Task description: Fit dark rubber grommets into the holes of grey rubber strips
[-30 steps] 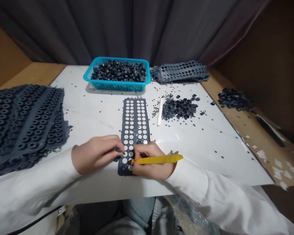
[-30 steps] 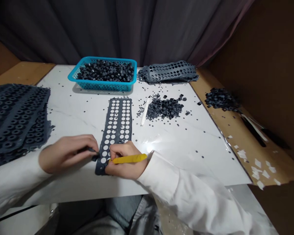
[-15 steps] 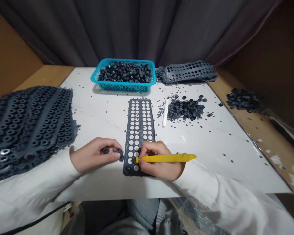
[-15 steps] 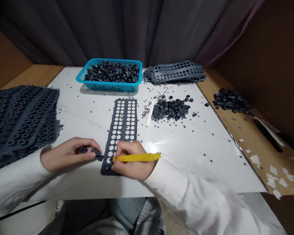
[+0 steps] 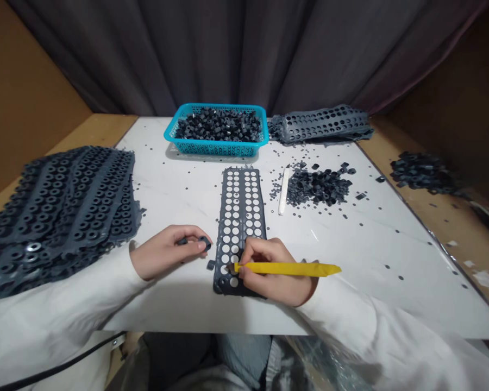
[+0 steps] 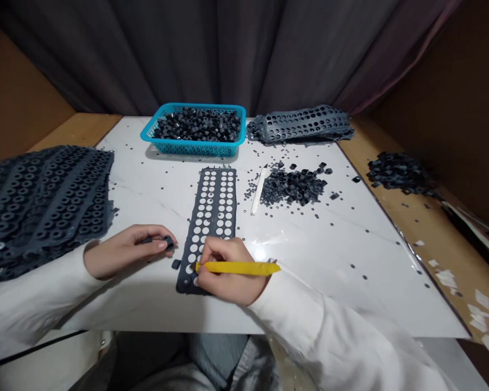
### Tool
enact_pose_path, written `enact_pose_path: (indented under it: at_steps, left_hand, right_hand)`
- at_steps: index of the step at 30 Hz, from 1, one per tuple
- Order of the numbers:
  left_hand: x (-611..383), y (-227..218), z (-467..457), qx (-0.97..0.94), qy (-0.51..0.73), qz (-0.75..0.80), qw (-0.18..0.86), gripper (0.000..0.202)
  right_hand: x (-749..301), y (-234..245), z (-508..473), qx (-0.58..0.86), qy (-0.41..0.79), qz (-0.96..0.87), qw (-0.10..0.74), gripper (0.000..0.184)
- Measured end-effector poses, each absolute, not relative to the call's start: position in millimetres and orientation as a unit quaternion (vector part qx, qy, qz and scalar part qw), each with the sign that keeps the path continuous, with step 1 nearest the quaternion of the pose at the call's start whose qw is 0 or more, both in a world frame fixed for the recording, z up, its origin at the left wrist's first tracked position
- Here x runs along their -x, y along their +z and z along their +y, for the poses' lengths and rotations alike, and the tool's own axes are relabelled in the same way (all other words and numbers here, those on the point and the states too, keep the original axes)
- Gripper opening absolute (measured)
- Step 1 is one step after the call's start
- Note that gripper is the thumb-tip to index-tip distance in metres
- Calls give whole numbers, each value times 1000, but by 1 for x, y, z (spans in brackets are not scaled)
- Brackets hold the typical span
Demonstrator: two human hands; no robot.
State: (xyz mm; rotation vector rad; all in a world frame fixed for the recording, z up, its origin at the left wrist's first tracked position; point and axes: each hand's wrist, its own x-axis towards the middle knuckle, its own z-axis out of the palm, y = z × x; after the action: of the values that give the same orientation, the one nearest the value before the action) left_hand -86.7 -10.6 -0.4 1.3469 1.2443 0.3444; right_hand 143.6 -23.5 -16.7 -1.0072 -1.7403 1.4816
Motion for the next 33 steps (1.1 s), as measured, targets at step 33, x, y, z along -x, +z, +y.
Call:
enact_pose_path:
  at_steps: [33]
  left_hand:
    - [108,36,268,-734,273,621,26,21]
  right_hand:
    - [-134,-32,-31,486,526,-640,279,18]
